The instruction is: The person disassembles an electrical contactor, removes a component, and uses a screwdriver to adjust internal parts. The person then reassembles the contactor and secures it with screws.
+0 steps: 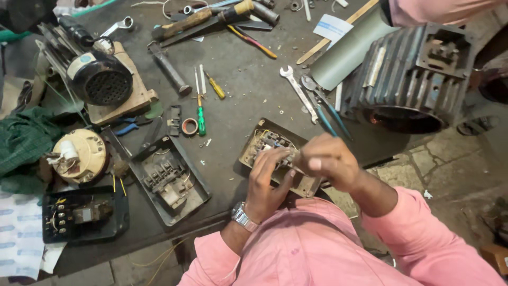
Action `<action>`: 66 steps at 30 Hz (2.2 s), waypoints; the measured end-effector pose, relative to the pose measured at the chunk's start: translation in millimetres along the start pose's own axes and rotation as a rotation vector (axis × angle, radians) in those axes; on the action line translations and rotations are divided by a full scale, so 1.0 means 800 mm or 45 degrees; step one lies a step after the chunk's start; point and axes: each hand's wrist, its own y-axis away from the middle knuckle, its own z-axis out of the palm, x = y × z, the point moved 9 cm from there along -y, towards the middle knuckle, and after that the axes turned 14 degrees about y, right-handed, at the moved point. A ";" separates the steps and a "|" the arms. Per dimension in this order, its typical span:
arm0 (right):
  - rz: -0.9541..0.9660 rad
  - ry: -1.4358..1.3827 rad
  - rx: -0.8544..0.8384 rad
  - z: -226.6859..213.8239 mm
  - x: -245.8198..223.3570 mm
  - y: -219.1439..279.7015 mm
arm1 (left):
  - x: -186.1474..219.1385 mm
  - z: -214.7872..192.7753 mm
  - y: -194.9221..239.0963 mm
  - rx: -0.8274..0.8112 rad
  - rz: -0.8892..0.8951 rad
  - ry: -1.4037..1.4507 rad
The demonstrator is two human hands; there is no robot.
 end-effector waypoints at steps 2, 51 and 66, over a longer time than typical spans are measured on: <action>-0.089 0.212 0.115 -0.012 -0.014 0.003 | 0.005 -0.002 0.000 0.026 0.023 0.027; -0.206 1.004 0.317 0.005 -0.099 0.025 | 0.013 0.006 -0.034 -0.262 0.162 0.186; -0.233 1.059 0.290 0.002 -0.104 0.024 | -0.024 0.021 -0.020 -0.253 0.023 0.048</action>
